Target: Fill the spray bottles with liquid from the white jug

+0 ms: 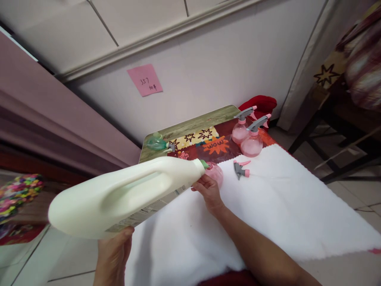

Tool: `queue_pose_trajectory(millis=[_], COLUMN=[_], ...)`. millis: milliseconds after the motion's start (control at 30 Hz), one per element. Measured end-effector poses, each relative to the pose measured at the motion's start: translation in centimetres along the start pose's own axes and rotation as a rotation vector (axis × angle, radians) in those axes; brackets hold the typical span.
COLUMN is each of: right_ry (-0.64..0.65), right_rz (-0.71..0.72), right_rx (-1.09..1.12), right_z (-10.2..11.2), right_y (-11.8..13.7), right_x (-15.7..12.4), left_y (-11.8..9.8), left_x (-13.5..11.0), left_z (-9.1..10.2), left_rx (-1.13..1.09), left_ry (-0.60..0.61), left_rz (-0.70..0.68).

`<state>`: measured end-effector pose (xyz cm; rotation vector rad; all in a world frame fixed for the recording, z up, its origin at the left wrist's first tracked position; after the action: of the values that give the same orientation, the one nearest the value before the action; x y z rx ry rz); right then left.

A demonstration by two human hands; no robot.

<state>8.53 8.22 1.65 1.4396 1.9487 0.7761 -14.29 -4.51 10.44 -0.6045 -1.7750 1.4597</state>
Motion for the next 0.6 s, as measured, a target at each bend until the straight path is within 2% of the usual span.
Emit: queue_pose_trajectory(millis=[600], right_ry=[0.021], right_rz=[-0.013], right_rx=[-0.014], right_z=[0.0], right_y=[0.15], right_x=[-0.01], left_y=[-0.62], left_x=[0.17], left_z=[0.06], left_rx=[0.008], left_ry=[0.008], left_rz=[0.002])
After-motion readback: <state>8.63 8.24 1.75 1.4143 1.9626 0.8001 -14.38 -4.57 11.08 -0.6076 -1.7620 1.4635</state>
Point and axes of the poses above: each hand's wrist, its own x-axis towards the middle knuckle, its own z-axis out of the back of the hand, y = z × x, the point moved 2 cm from there along x, towards the middle knuckle, and after that the axes turned 4 degrees about -z, right-handed, at the moved point
